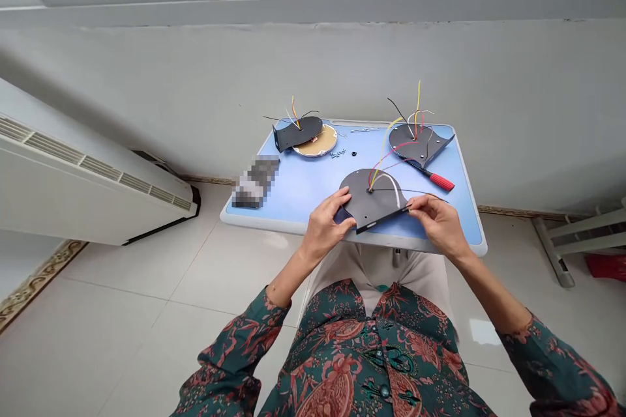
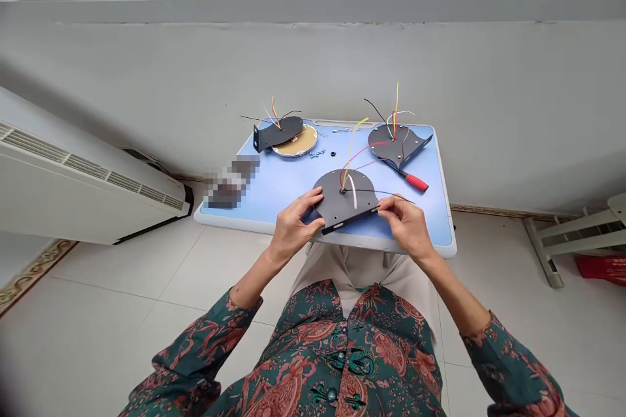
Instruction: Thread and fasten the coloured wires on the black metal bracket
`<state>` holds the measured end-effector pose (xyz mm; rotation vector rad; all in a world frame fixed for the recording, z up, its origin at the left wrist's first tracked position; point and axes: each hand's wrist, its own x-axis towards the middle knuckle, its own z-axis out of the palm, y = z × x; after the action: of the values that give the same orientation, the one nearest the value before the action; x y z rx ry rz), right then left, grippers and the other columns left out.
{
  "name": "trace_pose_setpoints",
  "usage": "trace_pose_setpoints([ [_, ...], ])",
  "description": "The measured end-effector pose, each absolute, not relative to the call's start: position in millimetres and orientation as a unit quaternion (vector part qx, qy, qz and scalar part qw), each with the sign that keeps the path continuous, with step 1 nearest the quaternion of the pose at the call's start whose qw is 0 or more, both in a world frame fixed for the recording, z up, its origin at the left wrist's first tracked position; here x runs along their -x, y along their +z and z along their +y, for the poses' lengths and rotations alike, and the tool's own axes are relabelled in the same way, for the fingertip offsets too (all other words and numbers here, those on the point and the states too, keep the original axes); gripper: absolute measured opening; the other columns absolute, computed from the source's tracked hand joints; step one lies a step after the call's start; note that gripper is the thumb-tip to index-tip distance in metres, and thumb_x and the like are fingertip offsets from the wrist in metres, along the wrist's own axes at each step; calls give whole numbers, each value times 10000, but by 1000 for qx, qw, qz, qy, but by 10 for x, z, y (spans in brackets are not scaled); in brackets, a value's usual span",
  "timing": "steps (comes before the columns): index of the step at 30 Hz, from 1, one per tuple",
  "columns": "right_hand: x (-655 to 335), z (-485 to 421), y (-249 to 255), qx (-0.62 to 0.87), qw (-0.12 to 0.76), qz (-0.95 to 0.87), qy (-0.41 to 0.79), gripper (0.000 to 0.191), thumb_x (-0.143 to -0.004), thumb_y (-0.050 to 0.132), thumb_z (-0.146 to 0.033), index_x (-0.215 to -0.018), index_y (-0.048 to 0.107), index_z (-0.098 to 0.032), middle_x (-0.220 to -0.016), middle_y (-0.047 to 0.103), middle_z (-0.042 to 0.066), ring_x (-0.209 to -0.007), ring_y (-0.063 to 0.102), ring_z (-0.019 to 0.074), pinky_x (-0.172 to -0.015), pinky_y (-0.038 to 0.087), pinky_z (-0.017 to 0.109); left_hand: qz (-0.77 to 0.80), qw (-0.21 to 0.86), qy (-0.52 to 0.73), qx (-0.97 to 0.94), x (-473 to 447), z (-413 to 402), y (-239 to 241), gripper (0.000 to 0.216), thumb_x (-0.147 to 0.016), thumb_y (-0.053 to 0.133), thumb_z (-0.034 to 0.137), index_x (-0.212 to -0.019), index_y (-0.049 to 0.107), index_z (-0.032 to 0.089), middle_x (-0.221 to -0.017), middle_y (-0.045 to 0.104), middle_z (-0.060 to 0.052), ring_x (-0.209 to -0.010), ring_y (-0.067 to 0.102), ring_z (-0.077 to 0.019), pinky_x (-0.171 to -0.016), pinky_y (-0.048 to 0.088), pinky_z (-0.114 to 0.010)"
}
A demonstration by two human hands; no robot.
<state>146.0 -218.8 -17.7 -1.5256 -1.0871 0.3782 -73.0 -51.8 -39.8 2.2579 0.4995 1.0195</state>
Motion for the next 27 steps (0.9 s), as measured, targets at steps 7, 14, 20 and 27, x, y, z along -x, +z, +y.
trace_pose_setpoints([
  [7, -1419, -2355, -233, 654, 545, -503, 146, 96, -896, 639, -177, -838, 679, -242, -960, 748, 23, -942, 704, 175, -894, 547, 329, 140, 169, 374, -901, 804, -575, -497, 480, -945, 644, 254, -1405, 518, 198, -1456, 596, -170, -1324, 598, -277, -1096, 526, -494],
  [14, -1365, -2402, -153, 677, 495, -537, 94, 147, -943, 607, -129, -891, 662, -255, -1004, 764, 6, -1026, 712, 159, -921, 559, 291, 128, 253, 296, -912, 925, -532, -320, 724, -938, 670, 253, -1577, 331, 245, -1596, 432, -166, -1438, 478, -310, -1168, 464, -521],
  [20, -1329, -2426, -121, 706, 442, -551, 54, 147, -946, 609, -119, -900, 670, -245, -1060, 764, 31, -1053, 716, 172, -926, 570, 300, 184, 506, 260, -802, 1045, -239, -181, 751, -944, 476, 79, -1619, 216, 280, -1635, 360, -139, -1366, 562, -246, -1148, 503, -455],
  [27, -1276, -2418, -119, 706, 427, -566, 3, 165, -919, 625, -86, -905, 666, -245, -959, 757, 30, -1023, 730, 197, -922, 595, 337, 172, 401, 257, -862, 933, -196, -234, 806, -910, 414, 1, -1630, 182, 279, -1528, 541, -87, -1393, 504, -250, -1183, 433, -525],
])
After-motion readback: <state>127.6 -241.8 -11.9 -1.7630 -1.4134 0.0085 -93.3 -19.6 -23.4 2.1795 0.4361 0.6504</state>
